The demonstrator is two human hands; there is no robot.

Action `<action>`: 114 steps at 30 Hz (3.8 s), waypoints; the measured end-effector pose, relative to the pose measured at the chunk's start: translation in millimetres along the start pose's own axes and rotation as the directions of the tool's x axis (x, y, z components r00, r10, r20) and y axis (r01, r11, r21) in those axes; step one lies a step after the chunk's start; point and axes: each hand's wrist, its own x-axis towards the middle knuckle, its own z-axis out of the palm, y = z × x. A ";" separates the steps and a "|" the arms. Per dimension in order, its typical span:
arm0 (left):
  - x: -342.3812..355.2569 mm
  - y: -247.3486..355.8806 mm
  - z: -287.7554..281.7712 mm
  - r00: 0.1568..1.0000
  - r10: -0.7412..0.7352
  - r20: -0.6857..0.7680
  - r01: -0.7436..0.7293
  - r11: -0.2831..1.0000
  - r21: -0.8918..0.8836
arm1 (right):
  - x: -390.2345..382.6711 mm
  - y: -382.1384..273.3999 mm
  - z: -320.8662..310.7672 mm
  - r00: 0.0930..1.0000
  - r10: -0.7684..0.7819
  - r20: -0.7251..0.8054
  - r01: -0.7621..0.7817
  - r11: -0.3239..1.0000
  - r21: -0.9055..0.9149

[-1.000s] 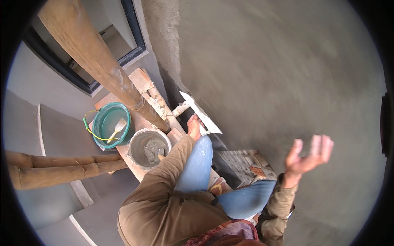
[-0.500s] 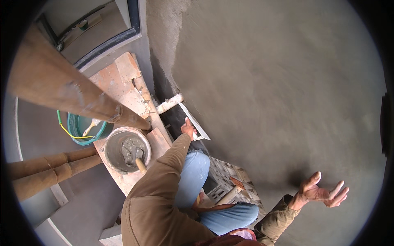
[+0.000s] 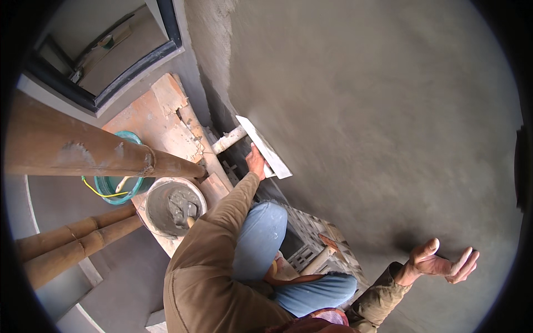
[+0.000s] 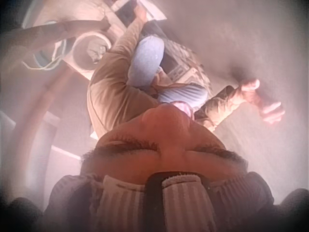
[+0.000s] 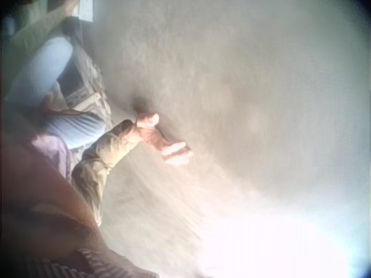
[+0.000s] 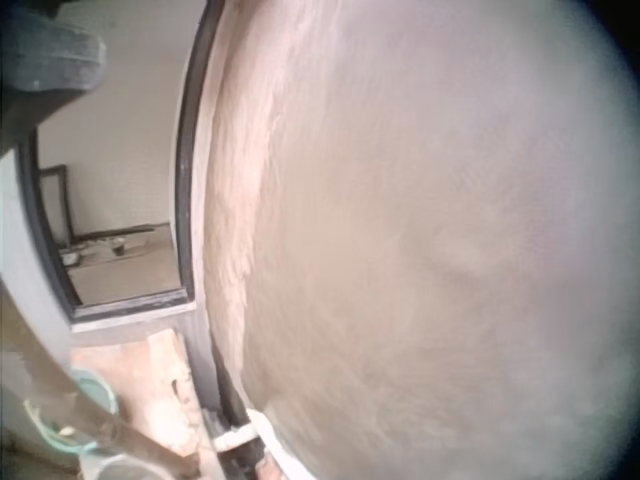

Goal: The person scoops plaster from a bucket using a trowel and applies it to a wall with a float. They repeatedly smooth the surface and occasionally wipe the float with a cloth.

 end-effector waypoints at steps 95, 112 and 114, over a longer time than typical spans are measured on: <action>-45.1 394.9 206.6 0.197 0.925 0.326 -0.933 0.075 0.351 | -1.8 -2.3 -15.5 0.986 0.168 0.025 -0.166 0.984 -0.064; -74.6 397.5 237.6 0.264 0.784 0.562 -0.939 0.074 0.337 | 0.4 -2.3 -13.9 0.985 0.173 -0.020 -0.172 0.985 0.012; -94.8 383.5 238.9 0.150 0.825 0.544 -0.978 0.042 0.206 | 2.1 -3.5 -14.7 0.985 0.173 -0.022 -0.173 0.985 0.024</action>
